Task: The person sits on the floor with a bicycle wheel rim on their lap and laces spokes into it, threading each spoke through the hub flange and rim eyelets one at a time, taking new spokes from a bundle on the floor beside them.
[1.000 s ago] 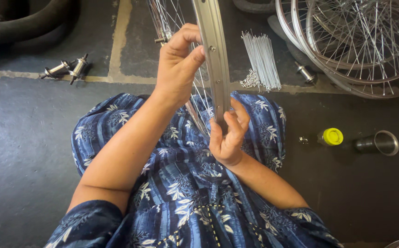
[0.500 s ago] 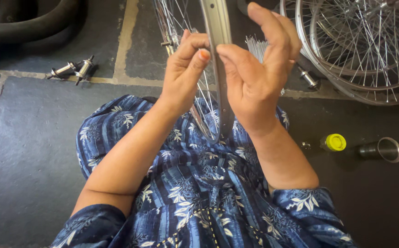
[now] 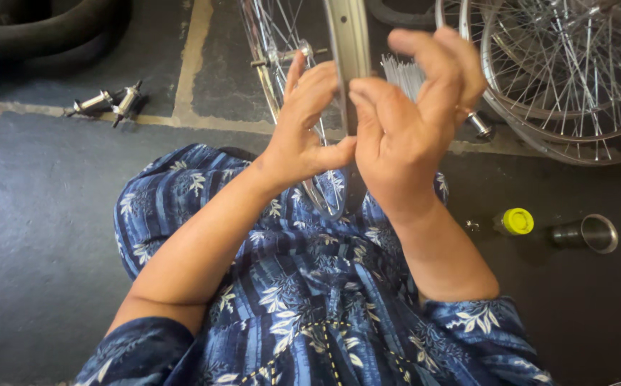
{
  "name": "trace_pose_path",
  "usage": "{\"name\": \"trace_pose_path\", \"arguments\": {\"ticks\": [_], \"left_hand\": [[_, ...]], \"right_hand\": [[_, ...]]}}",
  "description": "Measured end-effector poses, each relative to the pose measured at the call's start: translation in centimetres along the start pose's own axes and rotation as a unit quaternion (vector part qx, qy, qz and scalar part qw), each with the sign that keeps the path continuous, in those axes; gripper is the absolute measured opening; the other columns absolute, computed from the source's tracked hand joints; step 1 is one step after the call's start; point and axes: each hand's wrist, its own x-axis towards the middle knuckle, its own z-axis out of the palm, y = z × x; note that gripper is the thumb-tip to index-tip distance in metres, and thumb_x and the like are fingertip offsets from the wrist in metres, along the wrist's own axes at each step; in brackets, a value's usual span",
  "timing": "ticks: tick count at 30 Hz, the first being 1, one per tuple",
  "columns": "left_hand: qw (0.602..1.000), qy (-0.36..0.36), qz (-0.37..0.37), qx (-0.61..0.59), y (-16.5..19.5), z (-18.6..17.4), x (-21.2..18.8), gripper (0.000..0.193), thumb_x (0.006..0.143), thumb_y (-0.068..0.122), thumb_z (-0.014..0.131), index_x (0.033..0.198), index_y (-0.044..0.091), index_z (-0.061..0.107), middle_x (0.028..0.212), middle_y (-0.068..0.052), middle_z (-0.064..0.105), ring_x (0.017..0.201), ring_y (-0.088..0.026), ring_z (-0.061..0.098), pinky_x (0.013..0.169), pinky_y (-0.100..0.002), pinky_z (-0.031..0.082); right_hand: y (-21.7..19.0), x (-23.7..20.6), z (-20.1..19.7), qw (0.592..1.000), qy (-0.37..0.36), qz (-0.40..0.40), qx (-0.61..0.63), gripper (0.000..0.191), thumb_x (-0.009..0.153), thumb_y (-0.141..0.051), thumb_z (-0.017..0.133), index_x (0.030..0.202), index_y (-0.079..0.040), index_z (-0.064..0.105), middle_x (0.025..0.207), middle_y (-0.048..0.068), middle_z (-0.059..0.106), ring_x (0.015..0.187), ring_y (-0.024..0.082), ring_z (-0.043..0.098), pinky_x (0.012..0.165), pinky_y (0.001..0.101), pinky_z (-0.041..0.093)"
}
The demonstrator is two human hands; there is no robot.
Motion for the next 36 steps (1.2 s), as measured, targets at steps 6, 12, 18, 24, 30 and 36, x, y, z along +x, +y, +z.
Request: {"name": "trace_pose_path", "arguments": {"ticks": [6, 12, 18, 24, 30, 36], "left_hand": [[0.999, 0.004, -0.016, 0.027, 0.1, -0.1, -0.2, 0.067, 0.084, 0.043, 0.075, 0.139, 0.007, 0.060, 0.147, -0.012, 0.059, 0.145, -0.027, 0.050, 0.131, -0.049, 0.005], [1.000, -0.008, -0.018, 0.020, 1.1, -0.7, 0.2, 0.069, 0.086, 0.051, 0.074, 0.139, 0.010, 0.060, 0.147, -0.010, 0.058, 0.145, -0.026, 0.048, 0.131, -0.051, 0.004], [0.999, -0.031, -0.025, 0.012, 1.6, -1.0, 0.3, 0.069, 0.086, 0.050, 0.074, 0.143, 0.012, 0.061, 0.147, -0.007, 0.060, 0.145, -0.025, 0.049, 0.131, -0.052, 0.003], [0.999, -0.031, -0.013, 0.020, 1.0, -1.0, 0.0, 0.071, 0.086, 0.051, 0.077, 0.143, 0.012, 0.059, 0.148, -0.008, 0.060, 0.146, -0.026, 0.048, 0.131, -0.051, 0.004], [1.000, -0.019, -0.015, 0.019, 0.5, -0.5, -0.4, 0.076, 0.089, 0.052, 0.077, 0.146, 0.007, 0.055, 0.153, -0.013, 0.054, 0.149, -0.028, 0.045, 0.131, -0.048, 0.004], [0.999, -0.024, -0.009, 0.021, 0.3, -0.6, -0.4, 0.077, 0.087, 0.053, 0.078, 0.145, 0.008, 0.055, 0.152, -0.012, 0.054, 0.148, -0.028, 0.045, 0.132, -0.049, 0.003]], "right_hand": [[0.2, -0.6, 0.7, 0.999, 0.000, -0.012, -0.031, 0.016, 0.098, -0.013, 0.086, 0.100, -0.005, 0.072, 0.139, 0.013, 0.054, 0.138, 0.038, 0.040, 0.118, 0.0503, 0.035], [1.0, -0.8, 0.0, 0.999, -0.015, -0.031, 0.029, 0.018, 0.098, -0.009, 0.084, 0.114, -0.003, 0.077, 0.146, 0.018, 0.049, 0.139, 0.040, 0.041, 0.121, 0.0515, 0.035], [1.0, -0.6, 0.5, 0.998, 0.009, -0.059, 0.011, 0.019, 0.095, -0.001, 0.090, 0.108, -0.007, 0.077, 0.144, 0.012, 0.054, 0.140, 0.036, 0.044, 0.119, 0.0491, 0.036], [1.5, 0.2, -0.7, 0.996, -0.038, -0.066, 0.046, 0.020, 0.090, 0.000, 0.088, 0.104, -0.003, 0.076, 0.139, 0.015, 0.059, 0.136, 0.040, 0.045, 0.117, 0.0533, 0.037], [1.2, 0.6, -0.6, 0.995, -0.029, -0.099, -0.012, 0.019, 0.088, -0.002, 0.092, 0.099, -0.004, 0.077, 0.133, 0.009, 0.062, 0.137, 0.036, 0.046, 0.121, 0.0546, 0.036], [1.3, 0.3, -0.7, 0.994, -0.035, -0.070, 0.073, 0.021, 0.088, 0.002, 0.087, 0.106, -0.002, 0.075, 0.136, 0.016, 0.058, 0.135, 0.040, 0.045, 0.114, 0.0506, 0.039]]}}
